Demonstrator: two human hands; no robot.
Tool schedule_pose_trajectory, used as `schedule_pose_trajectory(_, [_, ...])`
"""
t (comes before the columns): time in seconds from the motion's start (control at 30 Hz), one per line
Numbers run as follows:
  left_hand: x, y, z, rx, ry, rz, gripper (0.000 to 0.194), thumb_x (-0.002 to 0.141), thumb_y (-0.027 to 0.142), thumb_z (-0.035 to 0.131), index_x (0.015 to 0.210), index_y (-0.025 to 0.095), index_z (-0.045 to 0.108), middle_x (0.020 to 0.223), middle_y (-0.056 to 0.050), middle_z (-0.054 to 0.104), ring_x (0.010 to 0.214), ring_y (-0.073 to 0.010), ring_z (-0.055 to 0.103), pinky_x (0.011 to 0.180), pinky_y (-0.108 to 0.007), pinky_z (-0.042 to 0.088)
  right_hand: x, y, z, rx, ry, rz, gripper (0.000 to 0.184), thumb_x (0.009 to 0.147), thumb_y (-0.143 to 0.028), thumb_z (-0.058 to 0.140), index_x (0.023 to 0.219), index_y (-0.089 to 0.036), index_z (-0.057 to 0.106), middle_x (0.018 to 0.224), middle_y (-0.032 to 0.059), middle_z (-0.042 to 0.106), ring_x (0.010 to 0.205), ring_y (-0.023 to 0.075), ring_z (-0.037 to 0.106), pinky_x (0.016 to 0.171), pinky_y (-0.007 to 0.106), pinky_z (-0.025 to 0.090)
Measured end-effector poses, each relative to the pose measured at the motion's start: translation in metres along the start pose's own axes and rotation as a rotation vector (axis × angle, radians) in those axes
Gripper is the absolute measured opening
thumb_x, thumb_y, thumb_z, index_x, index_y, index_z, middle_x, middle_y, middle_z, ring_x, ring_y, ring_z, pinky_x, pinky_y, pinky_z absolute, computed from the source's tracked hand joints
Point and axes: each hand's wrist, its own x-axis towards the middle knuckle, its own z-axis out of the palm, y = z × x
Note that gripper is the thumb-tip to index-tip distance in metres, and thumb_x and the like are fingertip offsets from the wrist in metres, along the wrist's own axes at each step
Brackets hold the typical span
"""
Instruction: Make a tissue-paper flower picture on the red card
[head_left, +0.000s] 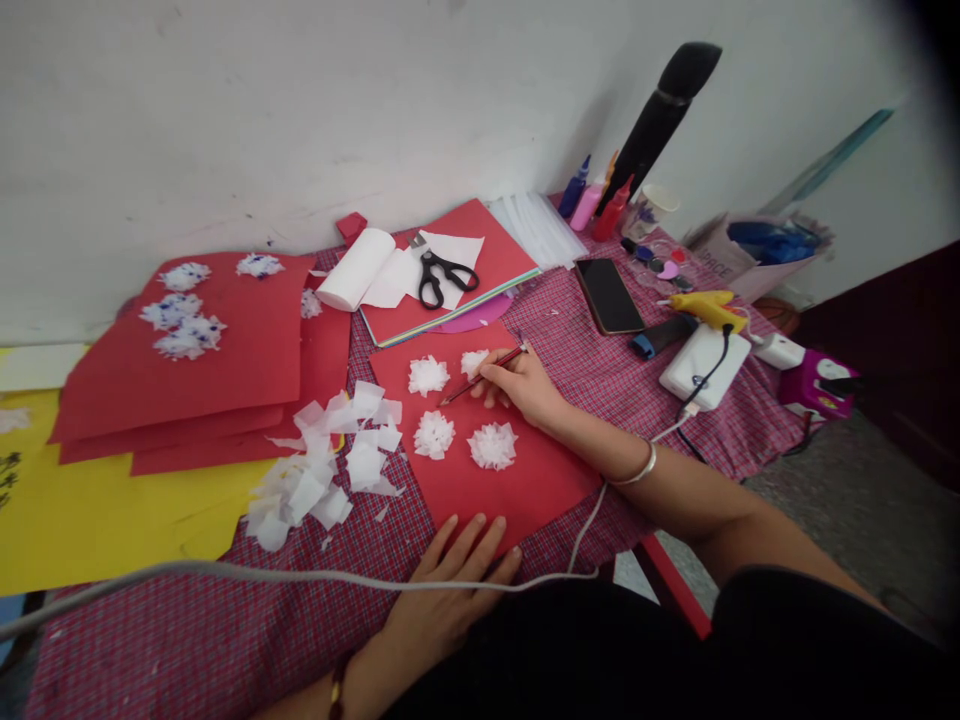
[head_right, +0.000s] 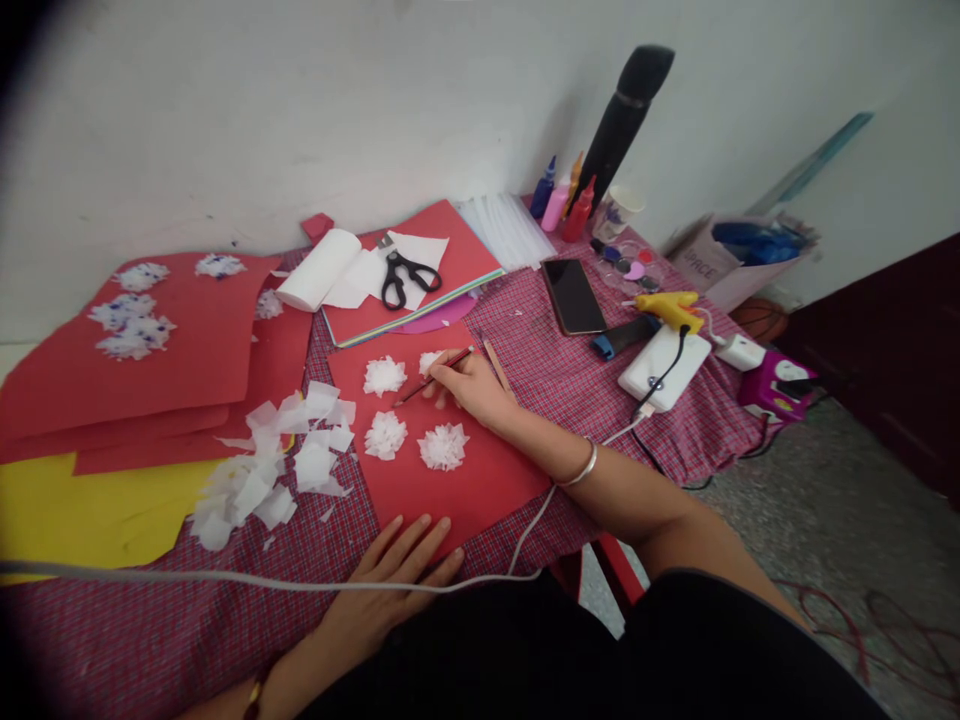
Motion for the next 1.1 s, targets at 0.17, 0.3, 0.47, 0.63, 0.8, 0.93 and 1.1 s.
schedule_pose_trajectory(0.17, [0.001,0.000,0.000,0.019,0.022,-0.002,0.047,0.097,0.034,0.046,0.142,0.026,0.041,0.147,-0.007,0.041,0.132,-0.0272,0.034,0.112,-0.046,0.018,-0.001,-0.003,0.001,0.024,0.033,-0.019,0.022,0.079,-0.039,0.061,0.080,-0.017,0.057,0.071,0.0052,0.073,0.044,0.0101,0.058,0.034,0.017,0.031])
schedule_pose_trajectory(0.3, [0.001,0.001,0.001,-0.002,0.048,-0.005,0.045,0.097,0.030,0.046,0.141,0.026,0.043,0.145,-0.007,0.044,0.132,-0.0272,0.035,0.113,-0.046,0.014,0.000,-0.003,0.002,0.013,0.021,0.007,0.022,0.078,-0.038,0.062,0.078,-0.017,0.057,0.068,0.0049,0.072,0.043,0.0102,0.058,0.034,0.017,0.031])
schedule_pose_trajectory(0.47, [-0.001,0.001,0.003,-0.004,0.035,-0.006,0.047,0.097,0.030,0.045,0.144,0.025,0.039,0.150,-0.008,0.038,0.135,-0.0286,0.032,0.112,-0.047,0.017,0.001,-0.002,0.002,0.032,0.034,-0.015,0.022,0.079,-0.040,0.062,0.081,-0.018,0.057,0.071,0.0047,0.073,0.043,0.0102,0.058,0.033,0.017,0.030])
schedule_pose_trajectory(0.63, [-0.002,0.000,0.003,0.010,0.018,-0.004,0.048,0.097,0.031,0.045,0.145,0.026,0.038,0.152,-0.007,0.035,0.135,-0.0277,0.031,0.112,-0.046,0.020,0.000,-0.004,0.001,0.007,-0.011,0.023,0.020,0.077,-0.035,0.063,0.074,-0.016,0.058,0.062,0.0040,0.070,0.042,0.0102,0.058,0.034,0.017,0.032])
schedule_pose_trajectory(0.8, [-0.002,0.001,0.003,0.012,0.025,-0.002,0.048,0.098,0.033,0.045,0.145,0.026,0.038,0.152,-0.007,0.035,0.135,-0.0279,0.032,0.112,-0.047,0.018,0.000,-0.004,0.001,0.047,0.027,-0.005,0.020,0.078,-0.037,0.062,0.078,-0.017,0.057,0.067,0.0041,0.072,0.042,0.0099,0.058,0.033,0.016,0.031])
schedule_pose_trajectory(0.93, [-0.003,0.001,0.005,0.001,0.016,-0.001,0.048,0.098,0.032,0.045,0.145,0.025,0.038,0.152,-0.008,0.034,0.136,-0.0282,0.031,0.113,-0.047,0.015,0.000,-0.006,0.000,0.013,-0.018,0.041,0.016,0.076,-0.032,0.061,0.073,-0.016,0.059,0.058,0.0029,0.069,0.040,0.0099,0.058,0.034,0.017,0.032])
schedule_pose_trajectory(1.1, [-0.003,0.000,0.004,0.000,0.027,-0.006,0.048,0.097,0.031,0.046,0.144,0.025,0.039,0.152,-0.008,0.035,0.136,-0.0282,0.032,0.113,-0.047,0.016,-0.003,-0.012,-0.005,0.064,0.035,0.059,0.015,0.074,-0.030,0.060,0.069,-0.016,0.059,0.053,0.0014,0.066,0.039,0.0096,0.057,0.033,0.016,0.032])
